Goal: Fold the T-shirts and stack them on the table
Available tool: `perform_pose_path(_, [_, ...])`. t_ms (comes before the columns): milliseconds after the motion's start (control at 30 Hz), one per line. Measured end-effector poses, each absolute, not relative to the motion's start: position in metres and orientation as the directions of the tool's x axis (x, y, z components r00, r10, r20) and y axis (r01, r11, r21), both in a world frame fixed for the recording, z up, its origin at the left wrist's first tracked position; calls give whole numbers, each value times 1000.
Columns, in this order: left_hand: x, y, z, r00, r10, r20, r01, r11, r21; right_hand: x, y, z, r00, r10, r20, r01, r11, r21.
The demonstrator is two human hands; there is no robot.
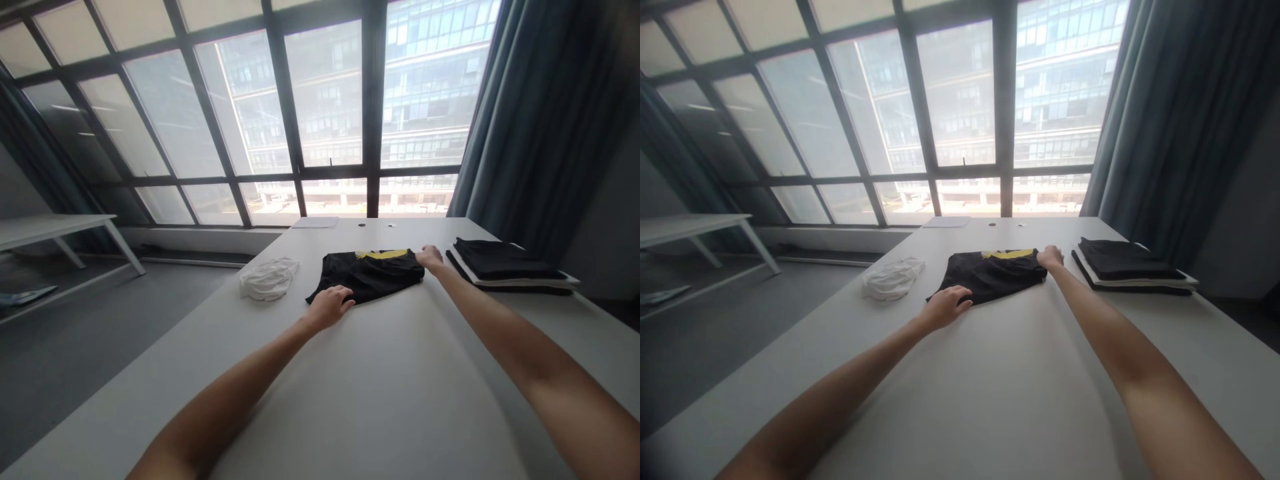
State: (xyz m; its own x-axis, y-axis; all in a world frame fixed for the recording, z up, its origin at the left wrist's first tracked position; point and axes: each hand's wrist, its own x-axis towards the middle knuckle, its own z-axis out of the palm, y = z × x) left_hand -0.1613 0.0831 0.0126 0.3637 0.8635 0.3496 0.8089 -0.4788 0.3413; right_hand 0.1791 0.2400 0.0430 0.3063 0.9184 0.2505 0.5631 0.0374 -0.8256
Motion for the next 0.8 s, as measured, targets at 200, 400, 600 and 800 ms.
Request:
perform_pose_path(200, [-179, 119, 11, 96, 913, 396, 930, -224, 291, 147, 232, 21, -63, 942, 329, 760, 259, -597])
perform_pose_path(400, [-191, 127, -15, 111, 935, 337, 937, -212, 278, 91, 217, 1, -261, 917, 303, 824, 375, -425])
perform_pose_path(600, [-187, 119, -10, 146, 894, 424, 922, -278, 270, 98, 214, -1, -169, 929, 330, 870, 298, -393])
perform_pose_path(800, [-183, 118, -7, 135, 822, 554, 861, -374, 345, 146, 217, 14, 187, 844, 503, 591, 313, -744])
